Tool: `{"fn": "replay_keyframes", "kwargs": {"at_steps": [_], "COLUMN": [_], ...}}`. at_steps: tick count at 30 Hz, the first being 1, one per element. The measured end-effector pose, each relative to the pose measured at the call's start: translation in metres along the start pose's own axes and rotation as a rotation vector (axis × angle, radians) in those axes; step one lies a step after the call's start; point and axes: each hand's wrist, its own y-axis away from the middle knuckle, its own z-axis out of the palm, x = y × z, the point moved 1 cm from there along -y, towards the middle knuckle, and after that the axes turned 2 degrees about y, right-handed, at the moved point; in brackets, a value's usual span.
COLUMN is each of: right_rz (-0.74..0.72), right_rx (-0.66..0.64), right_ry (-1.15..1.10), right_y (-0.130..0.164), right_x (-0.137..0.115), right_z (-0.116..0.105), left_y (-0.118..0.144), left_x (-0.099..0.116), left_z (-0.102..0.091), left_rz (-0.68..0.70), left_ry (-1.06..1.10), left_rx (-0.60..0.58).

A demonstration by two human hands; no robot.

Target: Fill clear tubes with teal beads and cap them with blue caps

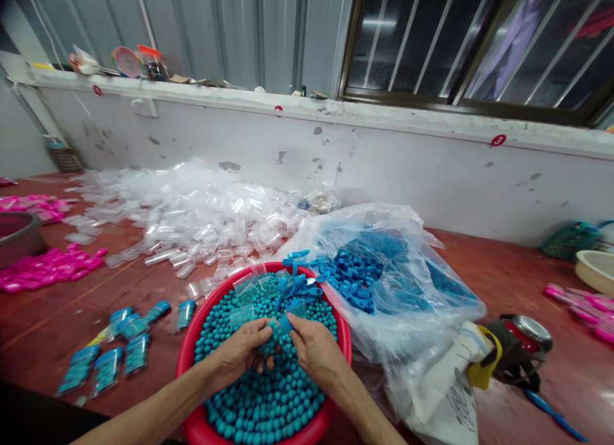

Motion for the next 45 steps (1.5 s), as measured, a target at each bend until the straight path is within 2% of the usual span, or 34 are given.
{"fn": "replay_keyframes", "kwargs": {"at_steps": [2, 6, 11, 15, 21, 26, 28, 33, 37, 40, 42, 45], "right_rz": [0.018, 0.144, 0.113, 0.158, 0.078, 0.185, 0.159, 0.062, 0.119, 0.075, 0.040, 0.073], "right_rx": [0.013, 0.080, 0.107, 0.077, 0.091, 0.045, 0.050, -0.033, 0.090, 0.159, 0.129, 0.055], "right_ry": [-0.112, -0.218, -0.258, -0.335, -0.346, -0.467, -0.435, -0.419, -0.415, -0.347, -0.335, -0.453], "right_y": [0.000, -0.001, -0.003, -0.003, -0.002, 0.002, 0.004, 0.005, 0.009, 0.012, 0.014, 0.013], "right_x": [-0.002, -0.011, -0.017, -0.015, -0.019, -0.021, -0.021, -0.017, -0.014, -0.018, -0.019, -0.015], "right_z": [-0.005, -0.009, -0.002, 0.002, 0.001, 0.004, 0.002, -0.002, 0.004, 0.008, 0.008, 0.010], "left_y": [0.002, 0.004, 0.007, 0.009, 0.014, 0.018, 0.019, 0.020, 0.020, 0.021, 0.022, 0.023], "left_x": [0.001, -0.002, -0.008, -0.008, -0.006, -0.006, -0.006, -0.008, -0.009, -0.009, -0.009, -0.010], "left_z": [-0.001, 0.001, 0.006, 0.007, 0.012, 0.015, 0.015, 0.016, 0.015, 0.015, 0.015, 0.016], "left_rz": [0.004, 0.023, 0.089, 0.085, 0.104, 0.110, 0.099, 0.091, 0.162, 0.186, 0.141, 0.114], "left_ry": [0.024, -0.025, -0.122, -0.098, -0.106, -0.087, -0.108, -0.084, -0.198, -0.228, -0.201, -0.152], "left_rx": [0.004, 0.005, 0.007, 0.015, 0.131, 0.130, 0.161, 0.166, 0.209, 0.199, 0.170, 0.193]}}
